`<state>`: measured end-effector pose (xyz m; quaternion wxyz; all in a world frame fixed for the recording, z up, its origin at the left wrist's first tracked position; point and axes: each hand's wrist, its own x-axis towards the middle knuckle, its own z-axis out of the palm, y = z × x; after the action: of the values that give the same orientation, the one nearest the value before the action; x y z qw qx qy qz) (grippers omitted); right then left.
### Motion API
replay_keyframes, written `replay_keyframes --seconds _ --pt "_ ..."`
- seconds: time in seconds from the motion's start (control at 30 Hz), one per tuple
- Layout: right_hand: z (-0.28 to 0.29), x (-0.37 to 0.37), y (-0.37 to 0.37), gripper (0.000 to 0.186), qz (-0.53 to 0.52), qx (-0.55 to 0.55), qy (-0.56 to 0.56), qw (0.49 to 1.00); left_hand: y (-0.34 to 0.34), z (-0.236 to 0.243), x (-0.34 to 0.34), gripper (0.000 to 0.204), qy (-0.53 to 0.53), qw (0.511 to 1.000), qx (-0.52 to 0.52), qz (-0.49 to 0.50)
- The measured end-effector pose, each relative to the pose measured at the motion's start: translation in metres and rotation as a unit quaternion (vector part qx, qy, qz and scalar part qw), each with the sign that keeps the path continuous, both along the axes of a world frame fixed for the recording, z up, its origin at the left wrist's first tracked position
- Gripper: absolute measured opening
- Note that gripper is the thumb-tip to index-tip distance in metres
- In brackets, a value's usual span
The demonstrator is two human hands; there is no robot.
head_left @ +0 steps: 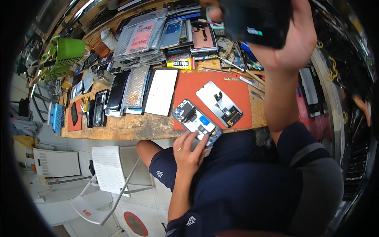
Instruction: The person disassembles a smartphone, removes the screen and internal components, and compares them with another device. They handle the back cover, battery, and motherboard, then place the phone on a workbench and connect it to a power source.
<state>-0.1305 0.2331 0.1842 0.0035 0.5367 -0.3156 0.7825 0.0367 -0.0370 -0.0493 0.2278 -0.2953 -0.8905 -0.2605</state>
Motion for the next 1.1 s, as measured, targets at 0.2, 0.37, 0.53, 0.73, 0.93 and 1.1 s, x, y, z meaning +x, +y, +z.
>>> replay_keyframes --seconds 0.2,0.37,0.53,0.73,0.93,1.1 --pt "-0.029 0.012 -0.042 0.085 -0.217 0.148 -0.132 0.956 0.029 0.005 -0.048 0.042 -0.032 0.996 0.054 -0.069" --pt "-0.041 0.030 -0.098 0.084 -0.095 0.231 -0.391 0.886 0.014 0.027 -0.057 0.038 -0.161 0.963 0.159 -0.144" --pt "-0.038 0.019 -0.166 0.077 0.098 0.115 -0.601 0.785 -0.069 0.091 -0.065 0.031 -0.280 0.893 0.351 -0.045" --pt "0.015 0.012 -0.249 0.059 0.135 0.228 -0.592 0.761 -0.143 0.263 -0.051 0.037 -0.483 0.569 0.664 0.030" --pt "0.072 0.016 -0.352 0.051 0.233 0.317 -0.499 0.773 -0.205 0.321 -0.006 0.033 -0.415 0.582 0.687 0.134" --pt "0.061 0.034 -0.445 0.051 0.222 0.432 -0.439 0.756 -0.256 0.337 0.057 0.032 -0.254 0.609 0.703 0.266"
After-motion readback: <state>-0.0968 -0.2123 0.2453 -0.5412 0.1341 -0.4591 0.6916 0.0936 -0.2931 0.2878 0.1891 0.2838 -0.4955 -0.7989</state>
